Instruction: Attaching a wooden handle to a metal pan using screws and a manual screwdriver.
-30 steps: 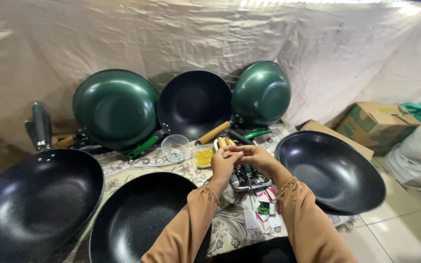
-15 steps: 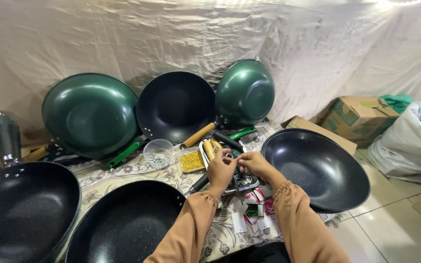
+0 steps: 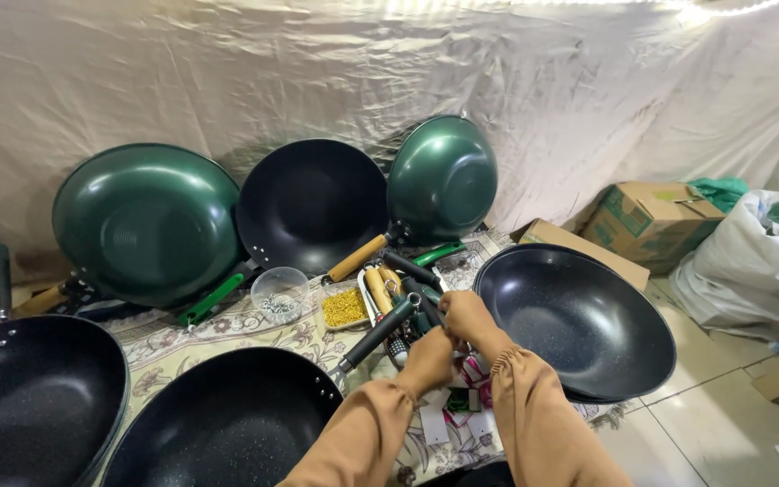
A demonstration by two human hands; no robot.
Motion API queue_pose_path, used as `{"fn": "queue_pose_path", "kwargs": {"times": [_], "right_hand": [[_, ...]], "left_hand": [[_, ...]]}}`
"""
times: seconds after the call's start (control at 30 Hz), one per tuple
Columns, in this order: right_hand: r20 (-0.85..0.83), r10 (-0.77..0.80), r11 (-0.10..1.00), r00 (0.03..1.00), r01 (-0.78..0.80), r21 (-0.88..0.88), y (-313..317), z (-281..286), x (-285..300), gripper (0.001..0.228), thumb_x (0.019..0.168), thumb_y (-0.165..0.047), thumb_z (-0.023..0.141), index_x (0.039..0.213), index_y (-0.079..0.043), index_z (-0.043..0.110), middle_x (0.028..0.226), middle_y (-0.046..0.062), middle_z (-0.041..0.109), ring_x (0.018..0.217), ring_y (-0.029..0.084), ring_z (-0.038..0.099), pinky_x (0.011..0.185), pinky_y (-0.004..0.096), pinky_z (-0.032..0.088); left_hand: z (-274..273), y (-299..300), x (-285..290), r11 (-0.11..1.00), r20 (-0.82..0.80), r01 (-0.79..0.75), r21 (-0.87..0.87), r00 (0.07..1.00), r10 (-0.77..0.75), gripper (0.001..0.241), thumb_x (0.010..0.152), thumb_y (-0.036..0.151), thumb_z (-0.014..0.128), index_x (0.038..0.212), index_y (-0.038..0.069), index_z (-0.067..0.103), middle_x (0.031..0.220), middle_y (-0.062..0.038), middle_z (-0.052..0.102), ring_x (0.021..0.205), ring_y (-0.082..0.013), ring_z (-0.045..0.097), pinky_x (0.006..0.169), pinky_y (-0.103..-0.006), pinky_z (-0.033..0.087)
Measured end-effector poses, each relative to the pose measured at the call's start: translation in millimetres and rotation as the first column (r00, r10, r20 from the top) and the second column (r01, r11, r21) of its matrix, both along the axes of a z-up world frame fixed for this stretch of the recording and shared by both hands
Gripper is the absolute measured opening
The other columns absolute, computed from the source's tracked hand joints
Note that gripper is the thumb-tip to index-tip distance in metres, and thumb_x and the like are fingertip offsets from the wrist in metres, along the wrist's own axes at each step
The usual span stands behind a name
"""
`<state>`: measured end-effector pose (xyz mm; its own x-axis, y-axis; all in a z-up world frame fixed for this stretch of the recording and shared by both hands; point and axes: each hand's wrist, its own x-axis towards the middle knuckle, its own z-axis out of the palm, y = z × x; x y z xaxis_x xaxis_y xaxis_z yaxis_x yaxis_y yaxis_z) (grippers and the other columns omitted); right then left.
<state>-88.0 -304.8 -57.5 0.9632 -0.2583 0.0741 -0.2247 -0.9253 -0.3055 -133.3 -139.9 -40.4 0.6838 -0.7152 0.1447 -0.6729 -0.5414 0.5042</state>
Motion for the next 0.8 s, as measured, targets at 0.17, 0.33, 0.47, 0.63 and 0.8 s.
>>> {"fn": "queue_pose_path", "kwargs": {"times": [0.17,0.33,0.47,0.63,0.8], "right_hand": [[-0.007,-0.006,0.999,1.0,0.006,0.046,16,24,-4,0.022,0.097,-0.019,0.06,0.102,-0.012,0.081,0.088,0.015,0.078,0.091,0.035,0.076,0.082,0.042,0.061],[-0.078,0.013,0.992,0.997,-0.003,0.126,28,46,-10,0.033,0.087,0.002,0.05,0.102,-0.008,0.078,0.099,0.012,0.076,0.085,0.028,0.068,0.076,0.039,0.054],[-0.078,0.002,0.993,0.997,0.008,0.119,25,42,-7,0.031,0.091,-0.002,0.053,0.108,-0.01,0.078,0.103,0.015,0.075,0.089,0.032,0.07,0.078,0.041,0.055],[-0.074,0.025,0.993,0.997,-0.017,0.113,28,45,-8,0.035,0.089,0.0,0.049,0.106,-0.009,0.078,0.1,0.014,0.076,0.083,0.03,0.069,0.075,0.04,0.053],[-0.095,0.01,0.991,0.995,0.003,0.137,36,60,-15,0.034,0.092,0.001,0.048,0.108,-0.007,0.077,0.102,0.014,0.075,0.084,0.028,0.069,0.073,0.039,0.053]], "left_hand": [[-113,-49,27,0.95,0.574,0.308,-0.054,0.788,-0.223,0.008,0.07,0.014,0.066,0.077,0.011,0.071,0.072,-0.011,0.07,0.071,-0.0359,0.068,0.067,-0.0435,0.051],[-68,-36,10,0.927,0.484,0.367,0.075,0.799,-0.355,0.02,0.086,0.009,0.062,0.103,0.01,0.071,0.111,-0.01,0.068,0.105,-0.035,0.058,0.088,-0.0424,0.045],[-63,-40,10,0.913,0.523,0.282,0.296,0.752,-0.402,0.023,0.091,0.021,0.062,0.109,0.02,0.076,0.123,-0.002,0.069,0.122,-0.0299,0.054,0.104,-0.0422,0.039],[-50,-33,10,0.92,0.557,0.392,0.016,0.761,-0.334,0.013,0.09,0.008,0.063,0.086,0.013,0.075,0.1,-0.009,0.073,0.105,-0.0351,0.059,0.099,-0.0463,0.043],[-42,-27,10,0.91,0.125,0.302,-0.286,0.953,-0.277,0.018,0.091,-0.004,0.041,0.092,-0.004,0.059,0.107,-0.027,0.062,0.097,-0.0398,0.051,0.087,-0.0469,0.045]]}}
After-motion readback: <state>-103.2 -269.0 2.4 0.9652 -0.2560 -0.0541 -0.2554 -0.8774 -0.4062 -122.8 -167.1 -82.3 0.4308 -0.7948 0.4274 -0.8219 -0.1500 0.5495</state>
